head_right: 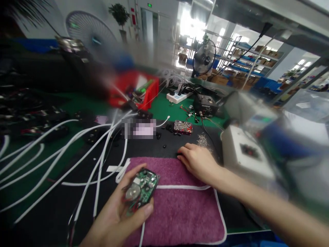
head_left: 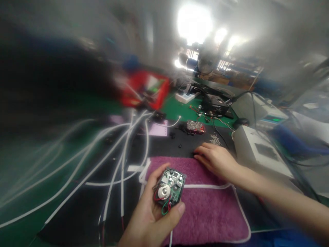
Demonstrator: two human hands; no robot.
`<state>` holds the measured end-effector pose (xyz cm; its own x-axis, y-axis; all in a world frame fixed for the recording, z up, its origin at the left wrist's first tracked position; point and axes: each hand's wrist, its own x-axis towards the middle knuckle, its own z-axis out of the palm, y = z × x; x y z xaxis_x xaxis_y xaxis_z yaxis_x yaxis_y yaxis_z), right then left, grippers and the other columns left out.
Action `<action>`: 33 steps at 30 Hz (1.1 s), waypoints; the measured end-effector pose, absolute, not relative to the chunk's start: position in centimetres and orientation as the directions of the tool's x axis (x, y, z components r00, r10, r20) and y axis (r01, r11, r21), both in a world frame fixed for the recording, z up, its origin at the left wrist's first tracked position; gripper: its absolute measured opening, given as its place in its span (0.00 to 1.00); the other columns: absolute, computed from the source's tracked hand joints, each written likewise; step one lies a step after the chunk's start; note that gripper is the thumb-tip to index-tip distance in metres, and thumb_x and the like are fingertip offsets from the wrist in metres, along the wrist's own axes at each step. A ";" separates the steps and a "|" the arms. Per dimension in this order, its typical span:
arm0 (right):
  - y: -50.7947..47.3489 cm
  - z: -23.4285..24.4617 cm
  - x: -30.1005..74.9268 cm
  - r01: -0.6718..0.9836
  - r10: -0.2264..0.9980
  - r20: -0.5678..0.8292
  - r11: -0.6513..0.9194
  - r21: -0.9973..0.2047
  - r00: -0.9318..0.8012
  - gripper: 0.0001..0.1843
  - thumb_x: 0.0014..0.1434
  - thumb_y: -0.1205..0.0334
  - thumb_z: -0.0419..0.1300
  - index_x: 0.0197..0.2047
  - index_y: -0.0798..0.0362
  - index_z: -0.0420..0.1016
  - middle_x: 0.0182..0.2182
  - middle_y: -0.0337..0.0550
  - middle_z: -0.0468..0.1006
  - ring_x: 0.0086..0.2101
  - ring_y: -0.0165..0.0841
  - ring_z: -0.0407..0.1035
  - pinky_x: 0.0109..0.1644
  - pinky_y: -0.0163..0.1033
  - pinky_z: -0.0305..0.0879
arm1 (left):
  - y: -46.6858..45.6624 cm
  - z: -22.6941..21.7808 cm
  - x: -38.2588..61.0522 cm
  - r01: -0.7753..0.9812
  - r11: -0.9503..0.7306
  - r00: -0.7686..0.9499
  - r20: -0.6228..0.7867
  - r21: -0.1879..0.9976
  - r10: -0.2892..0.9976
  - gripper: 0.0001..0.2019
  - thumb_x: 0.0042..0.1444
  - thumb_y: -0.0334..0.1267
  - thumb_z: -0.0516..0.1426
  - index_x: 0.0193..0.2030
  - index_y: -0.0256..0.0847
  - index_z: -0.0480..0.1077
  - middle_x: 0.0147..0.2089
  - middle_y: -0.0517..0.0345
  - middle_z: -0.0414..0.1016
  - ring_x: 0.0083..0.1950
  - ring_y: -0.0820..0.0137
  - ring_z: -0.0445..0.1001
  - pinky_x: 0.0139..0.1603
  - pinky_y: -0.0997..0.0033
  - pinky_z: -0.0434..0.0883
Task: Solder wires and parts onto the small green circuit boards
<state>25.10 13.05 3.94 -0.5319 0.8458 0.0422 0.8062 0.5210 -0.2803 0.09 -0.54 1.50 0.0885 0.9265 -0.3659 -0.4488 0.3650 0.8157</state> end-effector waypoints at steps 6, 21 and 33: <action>6.3 7.4 23.4 0.664 0.807 0.269 0.587 -0.464 -0.525 0.07 0.79 0.57 0.62 0.57 0.44 0.78 0.45 0.36 0.81 0.40 0.27 0.77 0.43 0.33 0.74 | -1.2 2.0 0.4 -0.398 0.341 0.139 -0.311 0.852 0.940 0.46 0.59 0.40 0.71 0.80 0.54 0.56 0.68 0.46 0.76 0.59 0.56 0.82 0.57 0.61 0.80; 1.3 6.4 20.3 0.563 0.666 0.430 0.746 -0.355 -0.610 0.10 0.77 0.67 0.63 0.60 0.52 0.77 0.49 0.45 0.78 0.45 0.30 0.74 0.46 0.37 0.72 | -1.2 2.3 -0.1 -0.189 0.094 0.096 -0.077 0.978 0.992 0.41 0.56 0.32 0.70 0.76 0.48 0.65 0.70 0.44 0.75 0.70 0.46 0.76 0.74 0.44 0.72; 1.1 6.9 19.7 0.504 0.679 0.476 0.734 -0.455 -0.559 0.11 0.77 0.69 0.63 0.59 0.53 0.80 0.47 0.44 0.79 0.43 0.27 0.76 0.45 0.33 0.74 | -1.0 2.3 -0.5 -0.220 0.102 0.086 -0.084 0.970 0.993 0.36 0.60 0.38 0.68 0.75 0.47 0.68 0.66 0.45 0.78 0.64 0.49 0.80 0.67 0.52 0.78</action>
<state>19.74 1.14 6.95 -0.5591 0.6787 0.4761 0.5036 0.7342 -0.4553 -0.50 -1.05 2.27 0.0861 0.9927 -0.0843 -0.2204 0.1015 0.9701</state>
